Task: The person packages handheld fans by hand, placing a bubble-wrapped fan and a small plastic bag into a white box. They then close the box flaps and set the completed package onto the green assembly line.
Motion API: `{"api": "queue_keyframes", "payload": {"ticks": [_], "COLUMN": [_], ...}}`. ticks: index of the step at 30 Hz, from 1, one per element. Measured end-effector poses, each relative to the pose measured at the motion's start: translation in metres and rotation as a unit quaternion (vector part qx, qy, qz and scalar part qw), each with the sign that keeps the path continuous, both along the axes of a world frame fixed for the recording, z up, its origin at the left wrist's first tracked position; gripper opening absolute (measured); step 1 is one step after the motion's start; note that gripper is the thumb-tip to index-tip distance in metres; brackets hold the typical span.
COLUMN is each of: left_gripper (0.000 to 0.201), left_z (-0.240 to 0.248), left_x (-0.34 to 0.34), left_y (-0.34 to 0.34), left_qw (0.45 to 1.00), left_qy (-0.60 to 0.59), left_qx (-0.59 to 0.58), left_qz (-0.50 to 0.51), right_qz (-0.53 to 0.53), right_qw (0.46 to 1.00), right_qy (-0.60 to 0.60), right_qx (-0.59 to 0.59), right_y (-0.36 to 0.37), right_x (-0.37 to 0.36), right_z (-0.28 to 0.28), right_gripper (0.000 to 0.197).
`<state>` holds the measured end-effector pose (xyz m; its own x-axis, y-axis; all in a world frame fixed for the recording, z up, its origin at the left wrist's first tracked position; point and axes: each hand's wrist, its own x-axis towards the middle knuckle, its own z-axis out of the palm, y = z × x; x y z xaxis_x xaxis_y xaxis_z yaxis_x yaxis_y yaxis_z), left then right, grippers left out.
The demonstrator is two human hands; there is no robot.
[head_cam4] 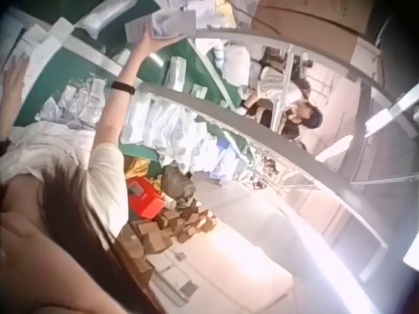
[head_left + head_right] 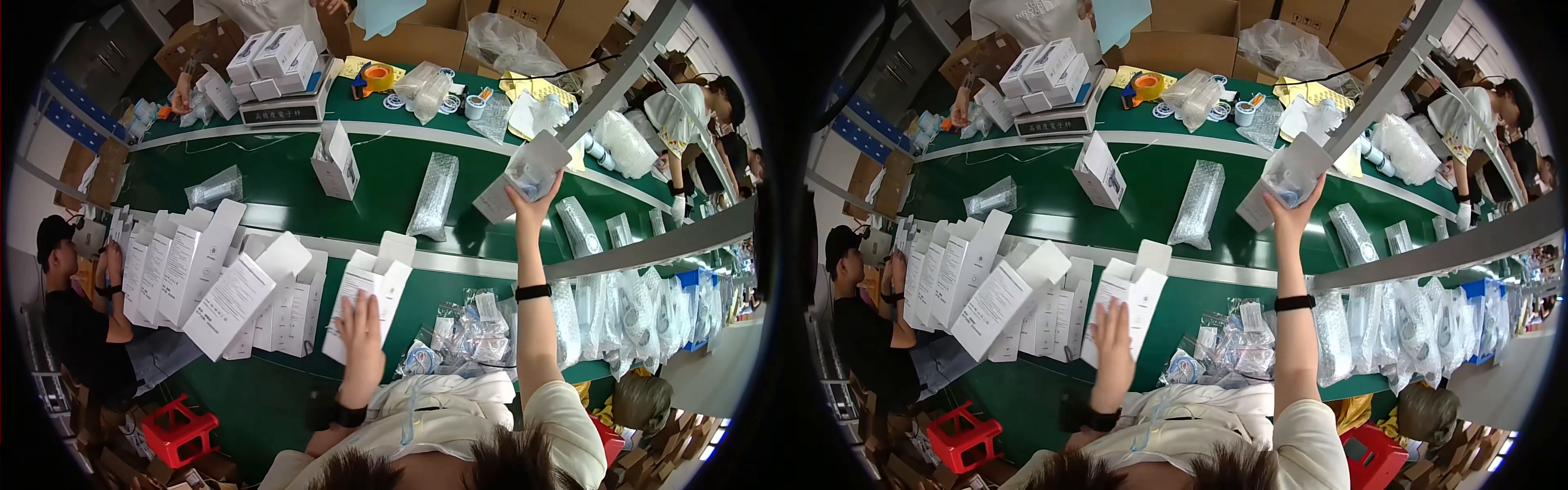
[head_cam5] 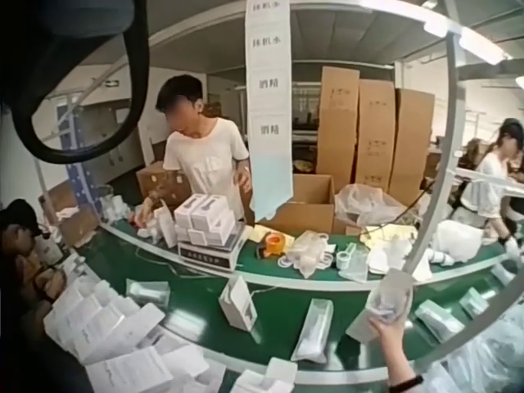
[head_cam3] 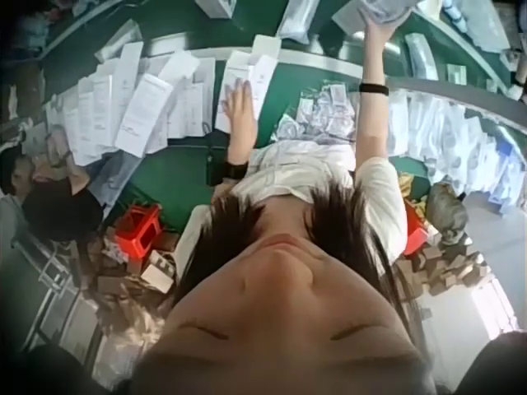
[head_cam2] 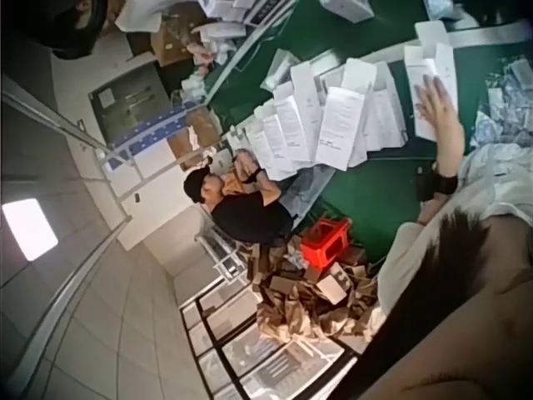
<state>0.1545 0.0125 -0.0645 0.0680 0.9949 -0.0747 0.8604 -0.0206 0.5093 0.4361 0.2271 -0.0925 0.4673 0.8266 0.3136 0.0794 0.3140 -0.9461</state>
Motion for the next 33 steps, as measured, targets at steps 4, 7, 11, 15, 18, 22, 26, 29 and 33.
{"api": "queue_keyframes", "payload": {"ticks": [4,7,11,15,18,22,26,29,33], "left_gripper": [0.067,0.071,0.078,0.082,0.081,0.081,0.082,0.083,0.082], "left_z": [-0.073,-0.049,-0.058,-0.110,-0.142,-0.129,-0.080,-0.069,-0.059], "left_x": [0.054,0.045,0.008,0.007,0.000,-0.002,-0.002,-0.004,0.005], "left_y": [0.000,0.007,0.048,0.077,0.078,0.079,0.078,0.071,0.068], "left_qw": [0.999,0.997,0.982,0.984,0.966,0.879,0.784,0.811,0.923], "left_qy": [0.018,-0.034,-0.170,-0.100,-0.196,-0.421,-0.588,-0.569,-0.380], "left_qx": [-0.030,-0.067,-0.047,-0.124,-0.166,-0.220,-0.177,-0.117,-0.037], "left_qz": [-0.001,-0.006,0.070,0.081,0.029,0.035,0.087,0.074,-0.045], "right_qz": [-0.107,-0.177,-0.313,0.003,0.147,0.141,0.180,0.130,0.067], "right_qw": [0.983,0.953,0.812,0.846,0.749,0.803,0.960,0.971,0.935], "right_qy": [-0.146,-0.246,-0.481,-0.500,-0.473,-0.345,0.010,0.172,0.346], "right_qx": [0.015,0.002,0.108,-0.185,-0.440,-0.465,-0.215,-0.102,-0.029], "right_y": [0.035,0.036,0.003,0.048,0.082,0.087,0.055,0.002,-0.049], "right_x": [0.053,0.070,0.000,-0.098,-0.136,-0.142,-0.121,-0.117,-0.095], "right_z": [-0.054,-0.071,-0.002,-0.022,-0.065,-0.101,-0.080,0.004,0.061], "right_gripper": [0.103,0.094,0.067,0.063,0.089,0.092,0.091,0.079,0.069]}}
